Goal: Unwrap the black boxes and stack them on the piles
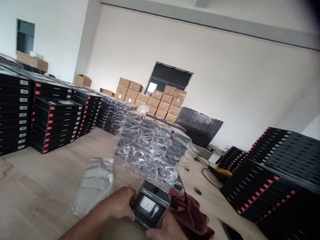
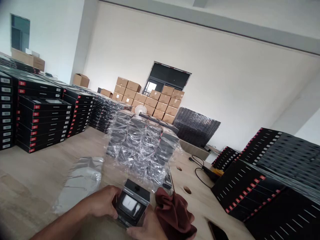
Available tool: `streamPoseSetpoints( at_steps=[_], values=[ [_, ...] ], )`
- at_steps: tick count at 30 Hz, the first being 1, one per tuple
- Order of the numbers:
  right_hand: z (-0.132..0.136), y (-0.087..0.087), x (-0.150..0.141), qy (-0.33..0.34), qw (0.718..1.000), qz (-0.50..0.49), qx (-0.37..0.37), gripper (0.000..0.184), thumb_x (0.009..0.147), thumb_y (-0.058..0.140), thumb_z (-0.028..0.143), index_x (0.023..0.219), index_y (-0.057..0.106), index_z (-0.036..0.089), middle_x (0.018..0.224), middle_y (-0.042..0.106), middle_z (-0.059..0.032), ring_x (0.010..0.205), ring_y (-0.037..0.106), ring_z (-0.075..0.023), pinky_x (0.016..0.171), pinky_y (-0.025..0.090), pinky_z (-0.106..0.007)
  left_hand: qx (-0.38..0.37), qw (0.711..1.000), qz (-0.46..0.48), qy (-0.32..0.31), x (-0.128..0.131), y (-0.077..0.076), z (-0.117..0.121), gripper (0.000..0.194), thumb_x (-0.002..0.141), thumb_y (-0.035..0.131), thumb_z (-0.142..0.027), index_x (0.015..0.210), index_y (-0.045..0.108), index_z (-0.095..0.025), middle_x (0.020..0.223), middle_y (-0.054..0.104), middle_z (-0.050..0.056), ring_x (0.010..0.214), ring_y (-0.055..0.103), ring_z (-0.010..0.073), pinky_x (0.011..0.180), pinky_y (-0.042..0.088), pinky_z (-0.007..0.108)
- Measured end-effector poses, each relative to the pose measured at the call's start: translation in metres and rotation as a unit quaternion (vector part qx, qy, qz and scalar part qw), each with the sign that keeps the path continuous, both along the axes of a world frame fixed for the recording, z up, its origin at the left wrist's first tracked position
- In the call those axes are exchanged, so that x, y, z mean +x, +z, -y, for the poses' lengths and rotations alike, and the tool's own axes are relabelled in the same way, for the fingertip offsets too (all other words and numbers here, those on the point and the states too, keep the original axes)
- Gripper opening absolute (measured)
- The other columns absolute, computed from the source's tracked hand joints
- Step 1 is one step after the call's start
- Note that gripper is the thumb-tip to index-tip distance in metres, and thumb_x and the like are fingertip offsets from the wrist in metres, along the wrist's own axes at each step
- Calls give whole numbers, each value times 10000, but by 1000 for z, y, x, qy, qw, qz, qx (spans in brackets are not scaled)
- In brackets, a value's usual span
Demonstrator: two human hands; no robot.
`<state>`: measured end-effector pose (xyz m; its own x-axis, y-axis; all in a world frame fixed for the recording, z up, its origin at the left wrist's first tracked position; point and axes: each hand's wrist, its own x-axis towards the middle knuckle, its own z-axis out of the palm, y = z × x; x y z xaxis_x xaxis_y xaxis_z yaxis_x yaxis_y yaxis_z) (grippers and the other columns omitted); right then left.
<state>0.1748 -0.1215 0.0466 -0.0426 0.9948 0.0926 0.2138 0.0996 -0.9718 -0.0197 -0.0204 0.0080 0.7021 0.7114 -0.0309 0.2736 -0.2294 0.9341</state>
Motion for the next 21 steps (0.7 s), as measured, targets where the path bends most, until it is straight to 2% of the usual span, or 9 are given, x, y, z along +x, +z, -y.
streamPoseSetpoints(
  at_steps=[2, 4, 6, 9, 13, 15, 17, 19, 21],
  values=[
    [0, 5, 4, -19, 1000, -18, 17, 502, 597, 790, 357, 1058, 656, 209, 1084, 689, -80, 1055, 607, -281, 960, 432, -429, 29, 1000, -7, 3, -1, 2, 3, 385, 490, 726, -207, 874, 701, -182, 805, 694, -16, 742, 610, 224, 590, 408, 238],
    [-3, 9, 8, -86, 995, -24, 52, 421, 665, 750, 404, 1032, 664, 217, 1079, 693, -73, 1055, 608, -269, 958, 439, -402, 77, 997, -10, 20, -1, 6, 7, 329, 521, 719, -246, 844, 698, -188, 821, 687, -9, 737, 603, 223, 584, 407, 241],
    [-9, 7, 15, -141, 986, -57, 69, 392, 676, 748, 408, 1003, 670, 207, 1029, 708, -69, 998, 632, -262, 920, 467, -382, 89, 996, 12, 18, 1, 9, 10, 318, 553, 712, -275, 858, 681, -189, 830, 678, -8, 725, 596, 206, 572, 402, 232],
    [-18, -2, 30, -233, 953, -179, 79, 393, 677, 737, 434, 973, 659, 188, 931, 725, -56, 900, 664, -253, 816, 516, -368, 32, 999, 36, -25, 6, 7, 12, 370, 549, 732, -271, 902, 660, -185, 772, 663, -22, 670, 585, 172, 518, 376, 205],
    [-20, -9, 46, -342, 891, -287, 84, 320, 683, 725, 437, 876, 656, 191, 841, 731, -17, 781, 677, -201, 697, 534, -291, -56, 994, -28, -93, 6, 1, 8, 464, 495, 789, -254, 937, 673, -172, 670, 629, -26, 575, 555, 153, 478, 356, 210],
    [-20, -9, 47, -343, 892, -289, 61, 342, 673, 736, 432, 891, 655, 181, 831, 734, -23, 736, 678, -202, 661, 537, -291, -89, 990, 20, -105, 5, 1, 8, 691, 482, 829, -274, 1133, 615, -188, 849, 662, 11, 701, 592, 169, 555, 412, 217],
    [-20, -8, 41, -318, 906, -276, 41, 394, 680, 729, 451, 940, 646, 167, 855, 736, -44, 738, 684, -222, 654, 542, -315, -105, 986, 99, -88, 8, 3, 11, 902, 505, 844, -302, 1319, 468, -215, 1047, 639, 54, 838, 600, 190, 634, 449, 226],
    [-21, -9, 31, -300, 919, -251, 37, 423, 697, 706, 486, 955, 637, 157, 898, 736, -67, 784, 687, -242, 674, 544, -331, -99, 980, 163, -63, 15, 8, 17, 917, 516, 839, -250, 1341, 438, -210, 1102, 631, 66, 891, 601, 207, 683, 468, 238],
    [-20, -12, 18, -304, 929, -206, 47, 456, 711, 678, 531, 968, 639, 156, 963, 729, -76, 859, 679, -254, 721, 540, -331, -61, 976, 205, -41, 24, 14, 24, 754, 521, 799, -149, 1230, 543, -184, 1060, 663, 44, 901, 604, 213, 733, 474, 245]
  ],
)
